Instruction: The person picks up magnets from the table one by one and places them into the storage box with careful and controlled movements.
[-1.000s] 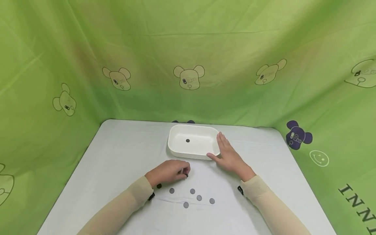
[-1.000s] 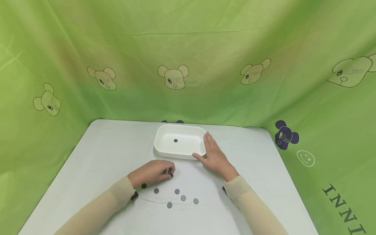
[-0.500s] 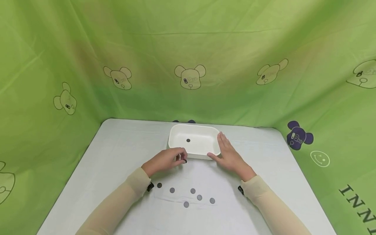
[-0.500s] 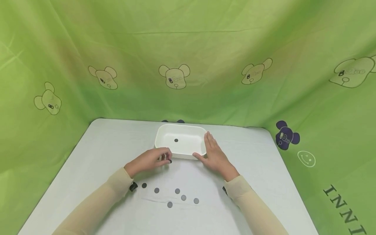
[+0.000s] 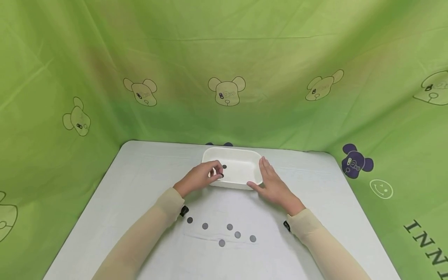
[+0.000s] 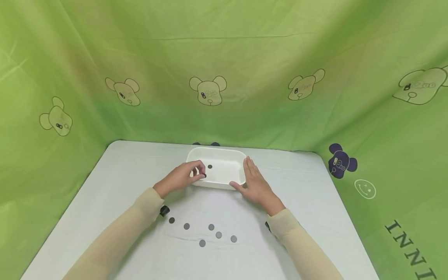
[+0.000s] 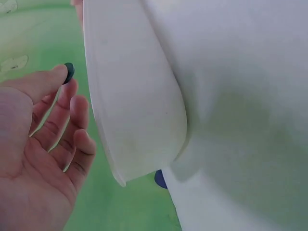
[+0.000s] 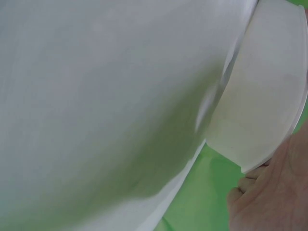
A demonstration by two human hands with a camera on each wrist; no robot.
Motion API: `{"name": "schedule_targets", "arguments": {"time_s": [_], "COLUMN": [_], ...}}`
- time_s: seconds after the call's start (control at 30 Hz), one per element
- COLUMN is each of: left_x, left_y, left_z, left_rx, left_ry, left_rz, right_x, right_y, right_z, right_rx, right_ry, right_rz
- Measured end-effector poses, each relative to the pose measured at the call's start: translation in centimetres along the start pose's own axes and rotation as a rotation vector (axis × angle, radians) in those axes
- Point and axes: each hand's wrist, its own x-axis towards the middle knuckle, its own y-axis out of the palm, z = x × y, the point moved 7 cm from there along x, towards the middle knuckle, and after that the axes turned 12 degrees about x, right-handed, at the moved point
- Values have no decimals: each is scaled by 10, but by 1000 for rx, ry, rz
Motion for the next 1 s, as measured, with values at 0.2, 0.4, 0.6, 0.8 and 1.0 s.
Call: {"name": "schedule_targets", "arguments": {"time_s": [0.2, 0.4, 0.6, 0.8, 1.0], "left_x": [12, 22, 34, 41, 50], "left_y": [1, 3, 8, 14, 21], "left_z": [7, 13, 17, 20, 23], "left_rx": [-1, 38, 101, 160, 241], "left_ry": [-57, -94, -95, -94, -94], "left_rz": [5, 16, 48, 66, 103], "right_x": [0, 0, 1, 1, 1], "right_y": [0, 0, -1, 1, 1], "right_z": [0, -1, -1, -2, -3], "right_rx": [4, 11, 10, 10, 7], "right_ry": [-4, -2, 4, 1, -8], "right_rz": [-2, 1, 6, 7, 2]}}
